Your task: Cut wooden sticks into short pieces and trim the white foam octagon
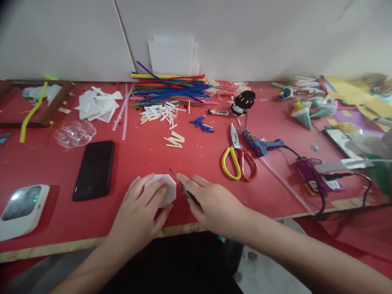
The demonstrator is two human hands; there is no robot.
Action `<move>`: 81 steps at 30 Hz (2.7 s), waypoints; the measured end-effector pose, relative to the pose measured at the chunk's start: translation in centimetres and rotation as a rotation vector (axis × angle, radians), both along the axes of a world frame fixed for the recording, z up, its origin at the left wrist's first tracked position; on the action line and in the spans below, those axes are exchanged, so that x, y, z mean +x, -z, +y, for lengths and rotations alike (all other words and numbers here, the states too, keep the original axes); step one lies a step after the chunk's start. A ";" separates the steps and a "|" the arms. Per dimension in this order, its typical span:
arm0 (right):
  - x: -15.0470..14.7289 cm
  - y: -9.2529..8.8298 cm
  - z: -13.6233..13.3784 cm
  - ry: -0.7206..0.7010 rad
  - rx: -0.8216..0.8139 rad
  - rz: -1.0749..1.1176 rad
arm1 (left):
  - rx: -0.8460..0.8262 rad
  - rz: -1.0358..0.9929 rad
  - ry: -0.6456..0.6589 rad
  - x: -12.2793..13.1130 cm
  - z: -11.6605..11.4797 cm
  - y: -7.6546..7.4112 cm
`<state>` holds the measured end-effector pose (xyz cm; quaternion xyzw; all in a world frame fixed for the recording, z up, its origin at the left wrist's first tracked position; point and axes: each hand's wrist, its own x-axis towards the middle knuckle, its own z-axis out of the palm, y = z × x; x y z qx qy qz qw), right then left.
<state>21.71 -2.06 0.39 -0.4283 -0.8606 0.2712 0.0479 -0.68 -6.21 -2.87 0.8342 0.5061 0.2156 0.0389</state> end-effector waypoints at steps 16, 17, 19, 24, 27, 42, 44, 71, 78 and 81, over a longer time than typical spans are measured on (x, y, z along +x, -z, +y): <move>-0.4 -1.3 0.9 -0.073 -0.029 -0.078 | 0.037 -0.020 0.037 0.5 0.4 0.6; -0.4 -1.5 1.0 -0.074 -0.026 -0.068 | 0.041 -0.019 0.043 0.5 0.5 0.6; -0.4 -1.7 1.1 -0.071 -0.016 -0.046 | 0.047 -0.023 0.065 0.5 0.5 0.7; -0.6 -2.2 1.2 -0.071 -0.020 -0.031 | 0.038 -0.038 0.089 0.3 0.5 0.5; -0.8 -2.3 1.2 -0.073 -0.035 -0.050 | 0.034 -0.041 0.088 0.3 0.6 0.5; -2.7 -2.1 -0.4 -0.077 0.050 -0.339 | -0.009 -0.073 0.109 -0.1 0.5 0.5; -2.8 -2.1 -0.4 -0.090 0.065 -0.372 | -0.019 -0.071 0.112 -0.1 0.5 0.5; -2.9 -3.4 1.0 -0.161 0.056 -0.353 | -0.029 -0.003 0.141 -0.1 0.7 0.5; -2.6 -2.6 1.0 -0.143 0.035 -0.280 | 0.003 0.014 0.127 0.2 0.7 0.3; -2.5 -2.6 0.8 -0.146 0.053 -0.268 | 0.020 0.015 0.134 0.2 0.8 0.1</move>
